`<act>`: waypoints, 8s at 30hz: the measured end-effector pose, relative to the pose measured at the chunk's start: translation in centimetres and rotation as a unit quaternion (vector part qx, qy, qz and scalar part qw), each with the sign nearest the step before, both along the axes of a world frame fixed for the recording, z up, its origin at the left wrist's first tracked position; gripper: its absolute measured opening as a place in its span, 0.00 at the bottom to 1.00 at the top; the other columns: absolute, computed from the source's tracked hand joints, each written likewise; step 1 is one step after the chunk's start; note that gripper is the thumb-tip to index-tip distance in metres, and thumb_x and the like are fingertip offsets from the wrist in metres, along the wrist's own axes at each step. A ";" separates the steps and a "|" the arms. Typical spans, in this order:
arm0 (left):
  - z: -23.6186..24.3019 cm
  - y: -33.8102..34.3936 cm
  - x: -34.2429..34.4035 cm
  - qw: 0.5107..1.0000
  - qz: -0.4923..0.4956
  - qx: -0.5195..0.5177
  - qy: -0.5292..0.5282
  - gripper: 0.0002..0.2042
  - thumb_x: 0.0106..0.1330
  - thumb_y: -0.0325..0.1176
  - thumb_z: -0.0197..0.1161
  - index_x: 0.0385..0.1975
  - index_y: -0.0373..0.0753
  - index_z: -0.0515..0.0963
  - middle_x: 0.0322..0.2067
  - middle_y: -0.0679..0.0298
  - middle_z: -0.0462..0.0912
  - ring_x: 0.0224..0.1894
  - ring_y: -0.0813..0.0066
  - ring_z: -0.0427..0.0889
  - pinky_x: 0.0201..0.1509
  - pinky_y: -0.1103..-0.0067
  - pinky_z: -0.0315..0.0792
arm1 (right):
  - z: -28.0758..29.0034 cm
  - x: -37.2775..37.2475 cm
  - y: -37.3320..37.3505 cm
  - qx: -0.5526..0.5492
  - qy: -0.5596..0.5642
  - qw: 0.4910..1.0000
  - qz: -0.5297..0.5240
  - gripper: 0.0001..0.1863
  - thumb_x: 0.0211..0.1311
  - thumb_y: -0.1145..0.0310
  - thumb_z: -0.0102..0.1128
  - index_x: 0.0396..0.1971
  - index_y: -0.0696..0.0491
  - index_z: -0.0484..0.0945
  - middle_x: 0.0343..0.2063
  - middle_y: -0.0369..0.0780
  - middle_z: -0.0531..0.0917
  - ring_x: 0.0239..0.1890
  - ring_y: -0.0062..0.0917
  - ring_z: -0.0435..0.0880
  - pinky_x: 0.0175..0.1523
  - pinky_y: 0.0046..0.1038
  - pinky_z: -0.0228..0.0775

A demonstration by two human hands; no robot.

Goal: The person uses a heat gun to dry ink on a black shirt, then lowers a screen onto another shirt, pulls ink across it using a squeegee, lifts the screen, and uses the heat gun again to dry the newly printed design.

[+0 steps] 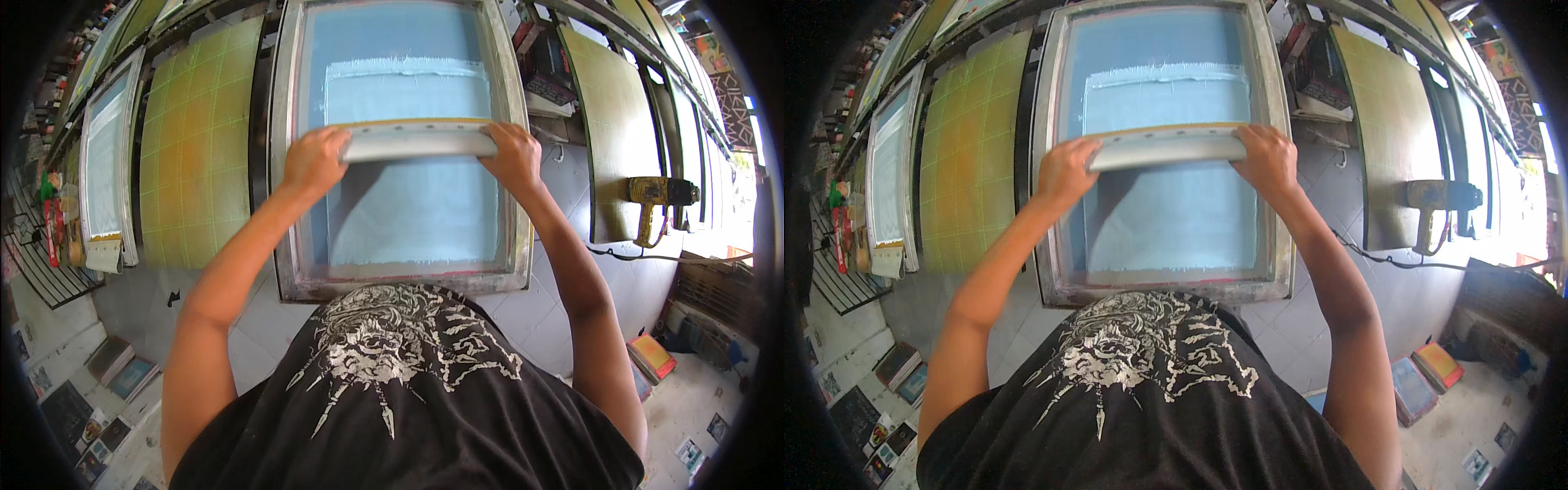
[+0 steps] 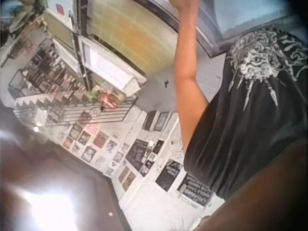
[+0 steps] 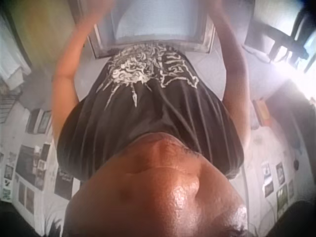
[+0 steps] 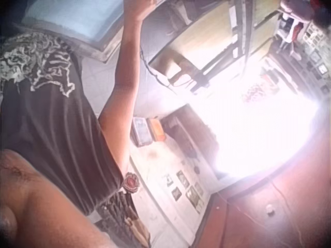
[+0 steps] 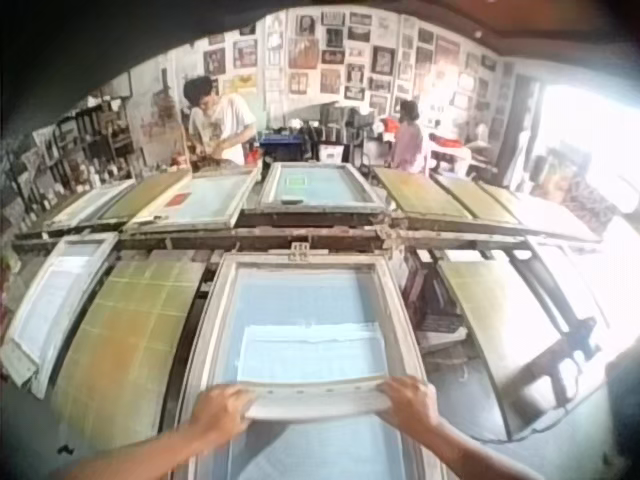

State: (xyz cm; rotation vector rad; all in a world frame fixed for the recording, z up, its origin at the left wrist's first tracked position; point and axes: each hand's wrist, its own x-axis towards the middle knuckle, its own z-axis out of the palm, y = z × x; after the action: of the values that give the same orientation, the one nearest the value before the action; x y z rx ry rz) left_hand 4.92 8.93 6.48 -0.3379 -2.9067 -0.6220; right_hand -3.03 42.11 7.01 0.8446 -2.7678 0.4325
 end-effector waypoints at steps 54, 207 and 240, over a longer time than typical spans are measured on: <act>-3.1 -2.0 22.6 0.811 0.431 0.351 -0.181 0.28 0.65 0.53 0.54 0.43 0.27 0.74 0.40 0.51 0.79 0.43 0.64 0.75 0.49 0.70 0.67 | -2.6 19.2 9.9 -0.216 -0.310 0.849 -0.369 0.28 0.69 0.50 0.40 0.37 0.64 0.76 0.32 0.55 0.80 0.34 0.44 0.79 0.42 0.38 0.67; -4.9 136.1 -24.3 0.834 -0.045 0.447 -0.320 0.31 0.65 0.59 0.50 0.32 0.27 0.63 0.30 0.44 0.73 0.36 0.57 0.75 0.44 0.68 0.69 | -0.5 -2.8 152.6 -0.275 -0.030 0.801 -0.531 0.28 0.72 0.50 0.39 0.14 0.52 0.63 0.10 0.27 0.58 0.15 0.12 0.56 0.19 0.25 0.46; -3.4 161.4 -38.9 0.908 0.329 0.213 -0.147 0.34 0.58 0.56 0.60 0.37 0.19 0.68 0.36 0.34 0.73 0.40 0.39 0.75 0.45 0.59 0.70 | -6.5 -41.8 174.9 -0.244 -0.185 0.872 -0.382 0.31 0.68 0.47 0.42 0.21 0.62 0.74 0.12 0.42 0.71 0.18 0.25 0.68 0.26 0.35 0.59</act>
State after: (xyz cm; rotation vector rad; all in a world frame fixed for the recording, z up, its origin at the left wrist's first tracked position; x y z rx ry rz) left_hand -33.98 170.31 3.04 0.8160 -2.7461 -1.2029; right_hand -44.81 216.99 0.55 -0.4943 -2.7890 1.1285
